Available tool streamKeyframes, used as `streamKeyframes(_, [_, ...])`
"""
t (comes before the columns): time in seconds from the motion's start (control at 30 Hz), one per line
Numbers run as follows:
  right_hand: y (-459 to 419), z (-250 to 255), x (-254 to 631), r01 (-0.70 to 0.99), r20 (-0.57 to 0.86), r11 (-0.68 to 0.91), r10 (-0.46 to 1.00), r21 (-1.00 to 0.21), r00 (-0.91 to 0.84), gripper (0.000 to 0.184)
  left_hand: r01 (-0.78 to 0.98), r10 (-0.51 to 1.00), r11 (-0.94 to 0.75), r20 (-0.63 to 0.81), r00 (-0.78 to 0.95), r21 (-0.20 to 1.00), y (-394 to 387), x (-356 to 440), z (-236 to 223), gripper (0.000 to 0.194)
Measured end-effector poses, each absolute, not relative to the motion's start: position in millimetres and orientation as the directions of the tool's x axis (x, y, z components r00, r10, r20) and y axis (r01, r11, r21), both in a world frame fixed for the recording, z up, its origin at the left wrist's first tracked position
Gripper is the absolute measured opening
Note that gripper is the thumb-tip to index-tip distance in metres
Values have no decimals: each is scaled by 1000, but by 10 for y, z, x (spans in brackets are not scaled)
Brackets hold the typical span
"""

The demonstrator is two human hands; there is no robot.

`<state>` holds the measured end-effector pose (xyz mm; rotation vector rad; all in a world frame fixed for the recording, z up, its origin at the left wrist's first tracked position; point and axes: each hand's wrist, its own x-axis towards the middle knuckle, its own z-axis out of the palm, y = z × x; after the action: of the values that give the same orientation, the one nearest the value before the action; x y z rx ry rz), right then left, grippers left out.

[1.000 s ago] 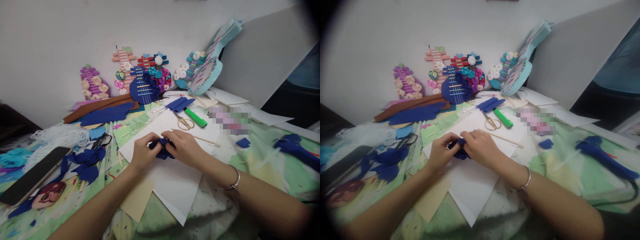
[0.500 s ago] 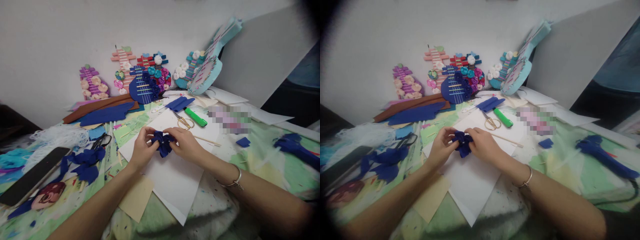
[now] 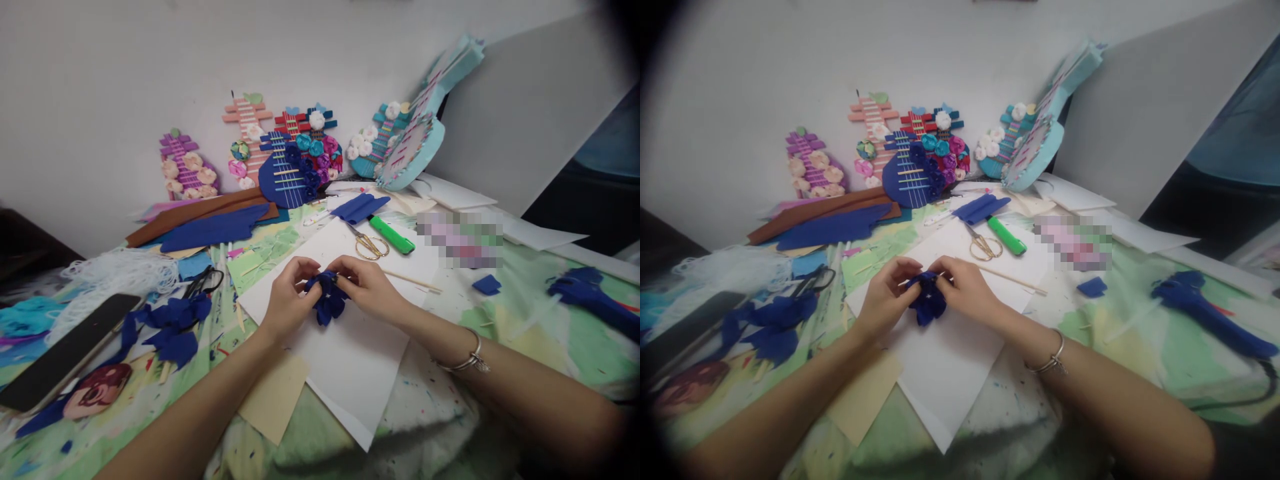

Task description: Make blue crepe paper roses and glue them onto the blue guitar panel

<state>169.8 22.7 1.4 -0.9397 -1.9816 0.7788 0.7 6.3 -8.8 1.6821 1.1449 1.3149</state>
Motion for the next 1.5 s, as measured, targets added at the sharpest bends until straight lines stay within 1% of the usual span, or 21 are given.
streamKeyframes(0.13, [219, 11, 1692, 363, 411, 568, 806, -738, -426, 22, 210, 932, -361, 350, 89, 909, 63, 8, -81, 24])
streamKeyframes(0.27, [229, 26, 1699, 428, 442, 604, 792, -673, -422, 14, 197, 937, -349, 336, 96, 916, 66, 0, -55, 24])
streamKeyframes(0.47, [233, 0, 1714, 526, 531, 685, 726, -503, -438, 9, 228, 931, -364, 358, 70, 903, 64, -2, -40, 23])
streamKeyframes(0.63, [172, -13, 1691, 613, 612, 728, 644, -307, -458, 10, 327, 902, -398, 431, -34, 857, 59, -8, -51, 22])
streamKeyframes(0.7, [146, 3, 1683, 638, 643, 725, 623, -261, -445, 13, 360, 884, -407, 461, -77, 840, 58, -13, -47, 21])
streamKeyframes(0.73, [135, 14, 1681, 642, 655, 722, 619, -259, -433, 13, 366, 878, -411, 470, -87, 835, 56, -15, -44, 20])
streamKeyframes(0.83, [114, 38, 1687, 610, 667, 722, 634, -327, -392, 8, 351, 873, -428, 481, -77, 833, 44, -10, -34, 22])
streamKeyframes(0.87, [112, 41, 1690, 589, 656, 722, 647, -364, -389, 12, 345, 872, -436, 485, -67, 832, 39, -4, -33, 22])
streamKeyframes(0.97, [115, 34, 1694, 529, 584, 716, 689, -456, -429, 34, 337, 866, -462, 499, -28, 821, 23, 16, -43, 22])
streamKeyframes(1.07, [127, 20, 1683, 471, 526, 734, 679, -489, -513, 43, 346, 857, -485, 514, 7, 803, 14, 29, -61, 22])
streamKeyframes(1.13, [137, 17, 1676, 436, 519, 740, 671, -512, -529, 42, 358, 851, -496, 524, 21, 791, 8, 31, -68, 22])
streamKeyframes(1.23, [158, 21, 1679, 411, 515, 706, 705, -577, -487, 37, 380, 838, -518, 545, 44, 766, -8, 32, -60, 24])
streamKeyframes(1.37, [190, 24, 1701, 428, 491, 650, 758, -628, -430, 26, 403, 790, -589, 604, 105, 700, -42, 41, -27, 35])
streamKeyframes(1.43, [202, 21, 1709, 440, 490, 619, 785, -650, -380, 24, 416, 804, -577, 578, 138, 703, -52, 44, -15, 42])
streamKeyframes(1.5, [212, 18, 1711, 435, 490, 588, 809, -682, -324, 25, 414, 848, -520, 508, 150, 747, -48, 44, -13, 45])
